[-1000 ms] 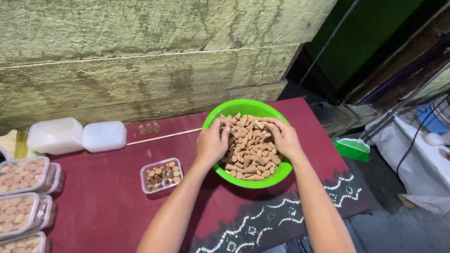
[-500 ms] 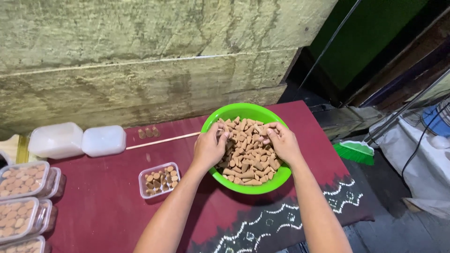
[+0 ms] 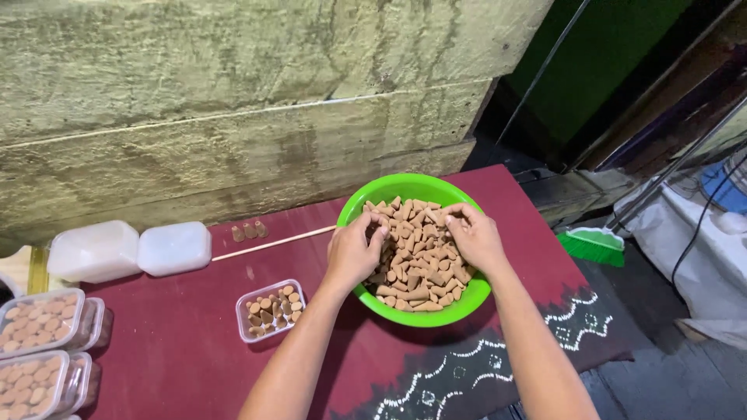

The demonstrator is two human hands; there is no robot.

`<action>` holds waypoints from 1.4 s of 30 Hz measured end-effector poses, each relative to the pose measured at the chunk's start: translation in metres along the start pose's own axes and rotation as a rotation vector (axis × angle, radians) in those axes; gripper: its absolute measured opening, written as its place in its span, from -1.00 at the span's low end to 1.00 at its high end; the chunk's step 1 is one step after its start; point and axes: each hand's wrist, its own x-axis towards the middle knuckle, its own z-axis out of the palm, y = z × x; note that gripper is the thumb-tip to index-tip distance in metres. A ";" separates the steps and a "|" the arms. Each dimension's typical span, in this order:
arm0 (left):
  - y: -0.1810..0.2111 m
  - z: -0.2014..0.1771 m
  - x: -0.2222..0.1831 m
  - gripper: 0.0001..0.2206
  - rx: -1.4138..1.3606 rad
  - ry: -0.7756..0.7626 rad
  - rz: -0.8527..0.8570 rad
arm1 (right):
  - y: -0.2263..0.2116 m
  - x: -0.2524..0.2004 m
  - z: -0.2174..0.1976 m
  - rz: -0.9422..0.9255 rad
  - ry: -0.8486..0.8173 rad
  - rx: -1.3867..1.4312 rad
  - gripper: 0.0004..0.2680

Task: Sorting and transferring incense cones from a large green bowl into smaller clear containers for packaging.

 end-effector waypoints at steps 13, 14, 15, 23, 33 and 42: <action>-0.007 0.000 -0.003 -0.81 -0.002 -0.013 0.088 | -0.048 -0.034 0.057 -0.181 -0.120 -0.143 -0.79; -0.008 0.001 -0.003 -0.79 -0.020 -0.026 0.087 | -0.042 -0.034 0.056 -0.230 -0.110 -0.212 -0.79; -0.009 0.003 -0.002 -0.78 -0.039 -0.039 0.086 | -0.037 -0.034 0.055 -0.279 -0.100 -0.281 -0.80; 0.010 -0.013 -0.008 -0.75 -0.044 -0.098 0.050 | -0.042 -0.037 0.059 -0.359 -0.080 -0.249 -0.86; 0.008 -0.009 -0.004 -0.79 -0.079 -0.090 0.067 | -0.044 -0.043 0.065 -0.142 -0.183 0.047 -0.64; 0.010 -0.012 -0.006 -0.76 -0.064 -0.124 0.054 | -0.036 -0.041 0.066 -0.201 -0.173 -0.006 -0.61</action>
